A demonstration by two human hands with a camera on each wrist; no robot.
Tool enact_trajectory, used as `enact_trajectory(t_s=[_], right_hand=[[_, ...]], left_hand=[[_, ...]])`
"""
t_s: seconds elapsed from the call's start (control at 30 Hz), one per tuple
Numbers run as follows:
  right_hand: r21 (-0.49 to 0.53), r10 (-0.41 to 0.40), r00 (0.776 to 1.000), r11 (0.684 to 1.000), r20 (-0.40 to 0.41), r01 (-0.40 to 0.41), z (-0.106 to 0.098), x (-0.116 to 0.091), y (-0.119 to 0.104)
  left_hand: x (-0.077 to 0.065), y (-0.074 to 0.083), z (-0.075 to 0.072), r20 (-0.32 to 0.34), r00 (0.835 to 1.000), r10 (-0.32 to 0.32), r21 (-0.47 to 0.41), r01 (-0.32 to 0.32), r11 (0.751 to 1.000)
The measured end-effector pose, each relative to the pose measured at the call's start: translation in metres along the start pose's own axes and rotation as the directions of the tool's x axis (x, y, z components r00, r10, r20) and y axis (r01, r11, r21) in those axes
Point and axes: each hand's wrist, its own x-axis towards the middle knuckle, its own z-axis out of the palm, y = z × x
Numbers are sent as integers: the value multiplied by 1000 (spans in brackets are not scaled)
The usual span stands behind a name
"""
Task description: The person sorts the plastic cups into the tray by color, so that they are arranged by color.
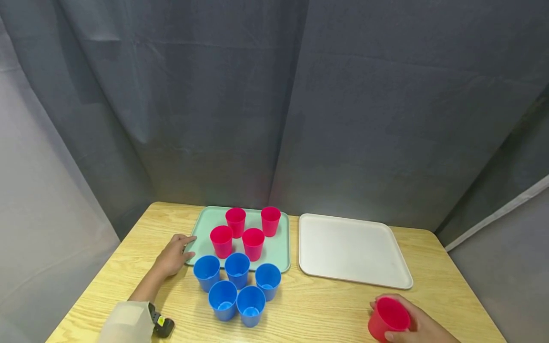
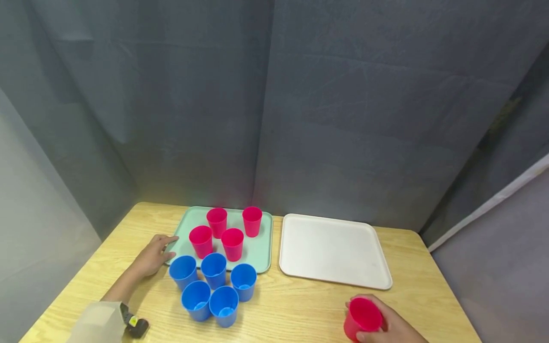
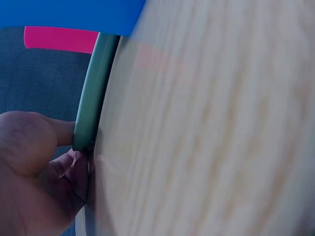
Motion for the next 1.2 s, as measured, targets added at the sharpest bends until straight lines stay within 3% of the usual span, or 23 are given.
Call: enact_trajectory(t_s=[0.2,0.47,0.6,1.0,1.2], right_hand=[[-65,2,999,998,-34,-5,3,4,-7],[-167,56,982,982,-178,-86,14,12,-19],[-197,51,976,976,-210,-93,19,18,-25],[-305,-66,972,952,-224,-6,28,42,-36],[-333,-153,970,939,-191,83,30,55,-39]], left_hand=[[-1,1,-1,-11,1000,1,8,-1,1000],[1,0,-1,-5,1000,6,4,-6,1000],[0,0,0,-4,1000,3,1,-3,1000],[0,-1,0,-3,1000,3,8,-3,1000],[-1,0,0,-2,1000,10,18,-10,1000]])
